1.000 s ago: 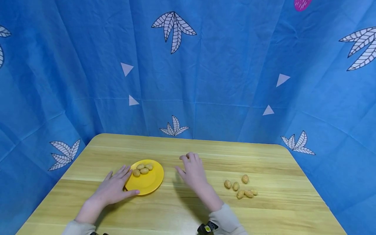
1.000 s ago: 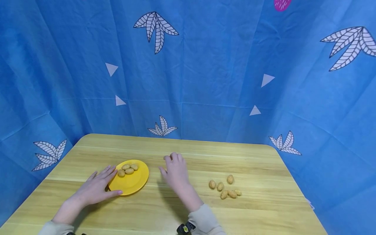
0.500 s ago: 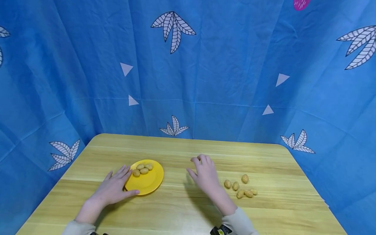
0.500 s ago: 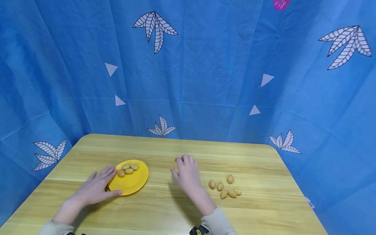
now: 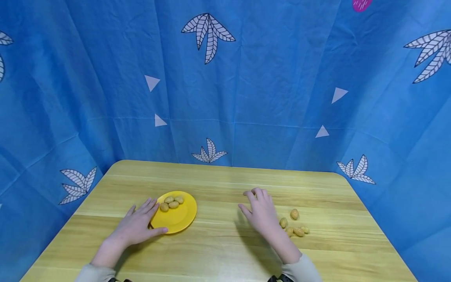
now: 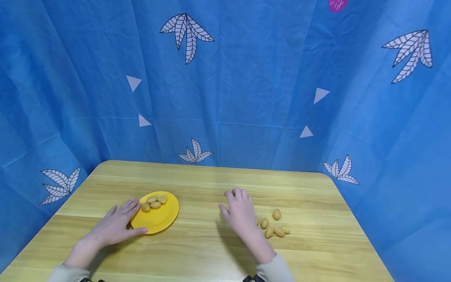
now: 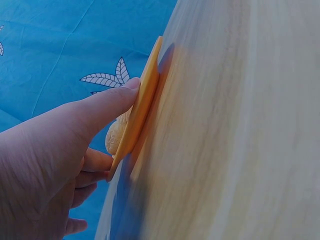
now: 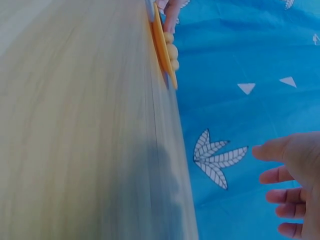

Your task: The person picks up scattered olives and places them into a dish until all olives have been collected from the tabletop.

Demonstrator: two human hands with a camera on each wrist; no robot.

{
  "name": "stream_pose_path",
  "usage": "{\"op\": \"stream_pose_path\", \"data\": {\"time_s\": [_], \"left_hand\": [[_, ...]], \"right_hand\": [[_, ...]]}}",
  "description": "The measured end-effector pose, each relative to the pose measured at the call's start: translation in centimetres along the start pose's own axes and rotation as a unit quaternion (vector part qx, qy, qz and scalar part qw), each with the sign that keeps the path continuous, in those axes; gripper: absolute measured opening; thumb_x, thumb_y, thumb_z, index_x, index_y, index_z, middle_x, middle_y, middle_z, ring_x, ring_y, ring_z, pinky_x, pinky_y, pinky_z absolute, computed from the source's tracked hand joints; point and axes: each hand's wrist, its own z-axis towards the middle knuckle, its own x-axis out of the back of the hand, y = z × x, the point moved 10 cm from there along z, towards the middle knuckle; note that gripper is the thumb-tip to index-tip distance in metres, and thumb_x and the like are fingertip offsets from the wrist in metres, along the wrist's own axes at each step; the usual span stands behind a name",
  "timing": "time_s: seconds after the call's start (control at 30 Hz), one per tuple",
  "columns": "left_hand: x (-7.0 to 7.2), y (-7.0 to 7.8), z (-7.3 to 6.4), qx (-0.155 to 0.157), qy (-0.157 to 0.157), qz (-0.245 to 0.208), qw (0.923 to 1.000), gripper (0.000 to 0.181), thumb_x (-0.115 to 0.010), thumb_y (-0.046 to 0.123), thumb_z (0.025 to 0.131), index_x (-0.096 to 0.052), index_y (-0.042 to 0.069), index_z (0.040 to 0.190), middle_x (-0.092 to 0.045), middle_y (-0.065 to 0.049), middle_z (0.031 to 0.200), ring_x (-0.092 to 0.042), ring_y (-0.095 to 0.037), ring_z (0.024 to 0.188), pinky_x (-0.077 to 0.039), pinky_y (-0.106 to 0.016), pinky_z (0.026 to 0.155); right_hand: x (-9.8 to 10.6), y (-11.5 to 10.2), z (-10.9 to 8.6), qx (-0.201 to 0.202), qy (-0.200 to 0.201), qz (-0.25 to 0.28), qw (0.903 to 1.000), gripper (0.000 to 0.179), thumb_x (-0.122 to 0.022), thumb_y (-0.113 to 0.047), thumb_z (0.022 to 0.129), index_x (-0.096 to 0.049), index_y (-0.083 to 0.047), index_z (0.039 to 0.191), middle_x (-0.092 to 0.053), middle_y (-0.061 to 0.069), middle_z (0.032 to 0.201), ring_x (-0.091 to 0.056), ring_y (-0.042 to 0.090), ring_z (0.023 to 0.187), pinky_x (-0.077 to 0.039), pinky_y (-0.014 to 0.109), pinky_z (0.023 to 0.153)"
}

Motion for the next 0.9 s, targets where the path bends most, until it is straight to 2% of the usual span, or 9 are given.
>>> {"op": "stream_pose_path", "data": {"time_s": [0.37, 0.63, 0.9], "left_hand": [[0.0, -0.1, 0.0, 0.004, -0.003, -0.005, 1.0000, 0.099, -0.056, 0.074, 0.081, -0.044, -0.001, 0.144, -0.037, -0.021, 0.154, -0.031, -0.041, 0.144, -0.022, -0.069, 0.113], [0.0, 0.0, 0.0, 0.007, -0.008, -0.008, 0.9999, 0.099, -0.056, 0.074, 0.080, -0.043, 0.000, 0.145, -0.036, -0.020, 0.155, -0.030, -0.041, 0.145, -0.021, -0.068, 0.114], [0.1, 0.0, 0.0, 0.007, -0.010, -0.009, 0.9999, 0.099, -0.056, 0.073, 0.081, -0.043, 0.000, 0.145, -0.037, -0.021, 0.154, -0.031, -0.041, 0.145, -0.021, -0.069, 0.113]], "right_hand": [[1.9, 3.1, -0.9, -0.032, 0.007, -0.002, 0.9995, 0.038, -0.078, -0.029, 0.082, -0.067, -0.008, 0.111, -0.059, 0.012, 0.105, -0.052, 0.030, 0.099, -0.045, 0.043, 0.082], [2.3, 5.3, -1.6, -0.052, 0.003, -0.006, 0.9986, 0.038, -0.078, -0.027, 0.082, -0.066, -0.007, 0.112, -0.058, 0.013, 0.106, -0.050, 0.033, 0.101, -0.044, 0.046, 0.087], [2.8, 6.4, -2.6, -0.065, -0.013, -0.018, 0.9977, 0.037, -0.076, -0.031, 0.084, -0.066, -0.007, 0.111, -0.059, 0.013, 0.107, -0.051, 0.034, 0.102, -0.044, 0.046, 0.083]]}}
